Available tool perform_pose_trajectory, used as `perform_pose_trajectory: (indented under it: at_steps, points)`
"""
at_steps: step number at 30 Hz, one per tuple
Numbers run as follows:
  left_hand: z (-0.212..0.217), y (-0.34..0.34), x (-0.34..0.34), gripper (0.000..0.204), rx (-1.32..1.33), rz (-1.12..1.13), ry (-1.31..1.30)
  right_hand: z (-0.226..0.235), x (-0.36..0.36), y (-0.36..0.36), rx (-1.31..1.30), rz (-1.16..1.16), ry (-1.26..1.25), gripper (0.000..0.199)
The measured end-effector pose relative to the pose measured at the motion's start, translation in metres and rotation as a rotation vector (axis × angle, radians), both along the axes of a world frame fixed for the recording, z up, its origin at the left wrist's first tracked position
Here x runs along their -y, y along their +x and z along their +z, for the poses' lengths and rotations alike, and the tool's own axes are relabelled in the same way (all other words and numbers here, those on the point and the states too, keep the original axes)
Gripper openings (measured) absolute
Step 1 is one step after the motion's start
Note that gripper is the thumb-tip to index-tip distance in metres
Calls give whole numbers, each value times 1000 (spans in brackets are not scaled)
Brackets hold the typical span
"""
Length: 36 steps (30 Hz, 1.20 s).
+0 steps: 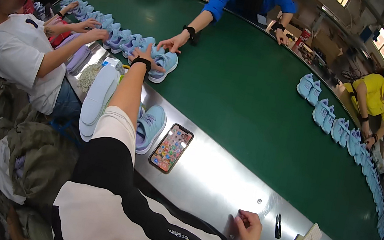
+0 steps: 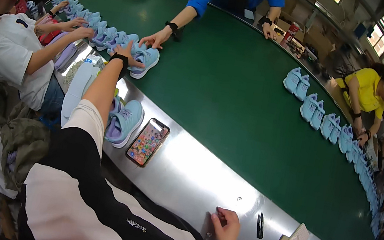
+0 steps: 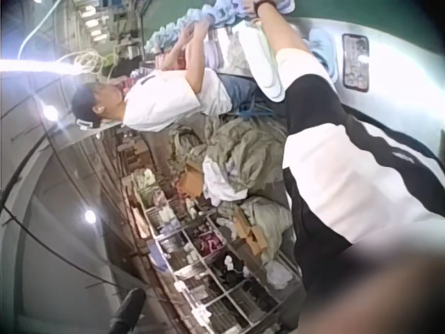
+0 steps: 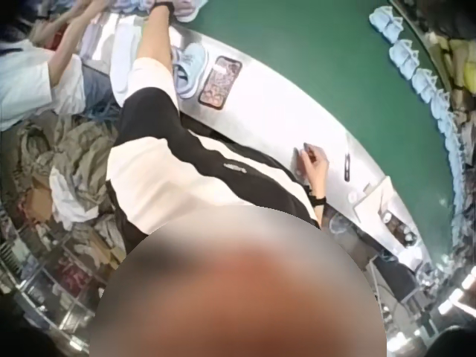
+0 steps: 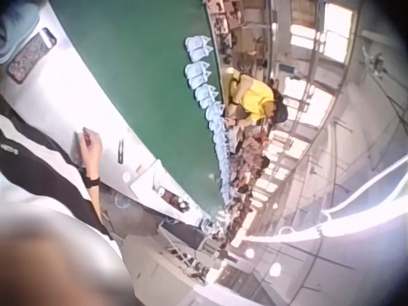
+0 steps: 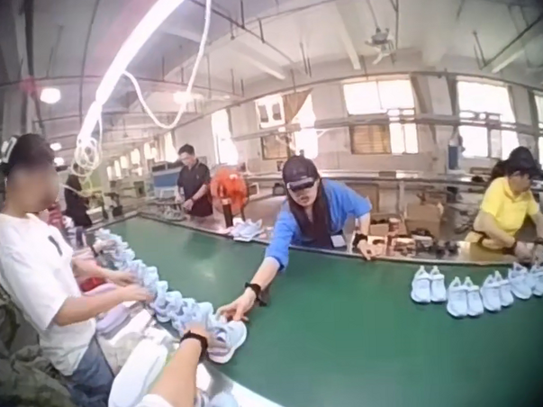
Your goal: The person repeatedly picks up pairs of light blue and purple sneakers from a green conveyor belt, rotates them to view different angles, and places them back on the belt. Other workers are visible in the background performing similar tasks.
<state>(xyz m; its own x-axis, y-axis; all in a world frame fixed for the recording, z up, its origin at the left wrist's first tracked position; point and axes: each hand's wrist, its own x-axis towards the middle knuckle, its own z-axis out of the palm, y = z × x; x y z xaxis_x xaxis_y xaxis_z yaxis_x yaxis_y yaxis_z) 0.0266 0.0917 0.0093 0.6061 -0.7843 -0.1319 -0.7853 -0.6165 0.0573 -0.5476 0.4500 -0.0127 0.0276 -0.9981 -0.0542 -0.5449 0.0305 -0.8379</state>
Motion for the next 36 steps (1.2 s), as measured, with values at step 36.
perform_pose_trajectory:
  at_steps: [36]
  points:
    - [-18,-319,-318,67,-1137,-600,-98,7,13,19,35,-69,3,66]
